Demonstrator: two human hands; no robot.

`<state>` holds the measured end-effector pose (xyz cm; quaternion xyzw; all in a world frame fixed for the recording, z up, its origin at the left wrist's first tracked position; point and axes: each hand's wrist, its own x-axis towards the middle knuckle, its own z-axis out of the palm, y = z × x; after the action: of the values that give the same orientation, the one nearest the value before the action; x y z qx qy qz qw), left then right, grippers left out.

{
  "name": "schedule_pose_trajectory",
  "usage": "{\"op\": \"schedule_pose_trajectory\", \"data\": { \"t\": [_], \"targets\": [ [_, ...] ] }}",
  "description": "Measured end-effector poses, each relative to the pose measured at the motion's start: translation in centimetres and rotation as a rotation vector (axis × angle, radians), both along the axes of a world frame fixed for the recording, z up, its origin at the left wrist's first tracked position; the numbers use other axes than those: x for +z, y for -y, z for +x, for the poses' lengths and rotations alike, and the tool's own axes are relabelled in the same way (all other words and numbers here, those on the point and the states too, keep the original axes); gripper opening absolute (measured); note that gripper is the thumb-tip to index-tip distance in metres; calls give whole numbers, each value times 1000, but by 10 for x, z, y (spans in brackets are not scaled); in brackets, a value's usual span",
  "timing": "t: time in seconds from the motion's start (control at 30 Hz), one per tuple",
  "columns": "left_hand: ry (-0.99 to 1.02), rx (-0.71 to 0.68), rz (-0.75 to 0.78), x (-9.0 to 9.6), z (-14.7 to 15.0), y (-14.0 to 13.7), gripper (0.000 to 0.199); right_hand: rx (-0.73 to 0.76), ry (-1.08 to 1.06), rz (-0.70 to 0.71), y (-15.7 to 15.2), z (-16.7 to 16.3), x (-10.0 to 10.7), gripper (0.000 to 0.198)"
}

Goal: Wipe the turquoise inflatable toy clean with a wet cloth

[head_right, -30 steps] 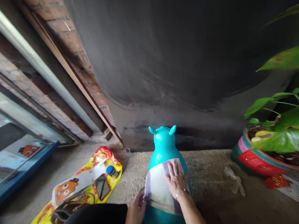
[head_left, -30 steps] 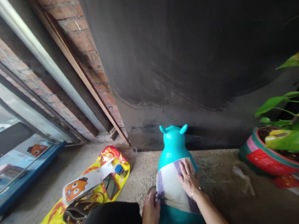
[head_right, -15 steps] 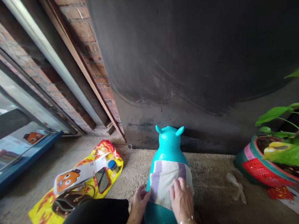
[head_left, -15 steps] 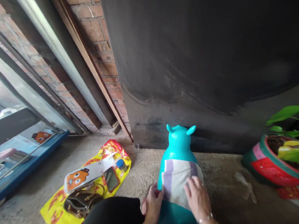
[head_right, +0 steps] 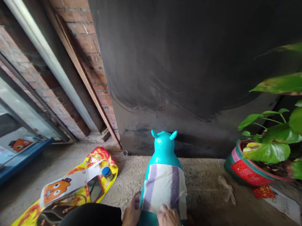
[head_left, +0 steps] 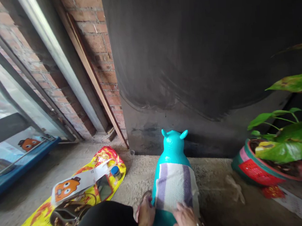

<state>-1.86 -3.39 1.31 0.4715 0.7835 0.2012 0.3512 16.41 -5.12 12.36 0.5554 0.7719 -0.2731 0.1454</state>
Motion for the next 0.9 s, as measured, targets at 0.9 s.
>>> {"op": "schedule_pose_trajectory", "data": {
  "t": [0.9],
  "targets": [
    [-382, -222, 247, 22, 123, -132, 91, -237, -71, 189, -46, 100, 47, 59]
  ]
}}
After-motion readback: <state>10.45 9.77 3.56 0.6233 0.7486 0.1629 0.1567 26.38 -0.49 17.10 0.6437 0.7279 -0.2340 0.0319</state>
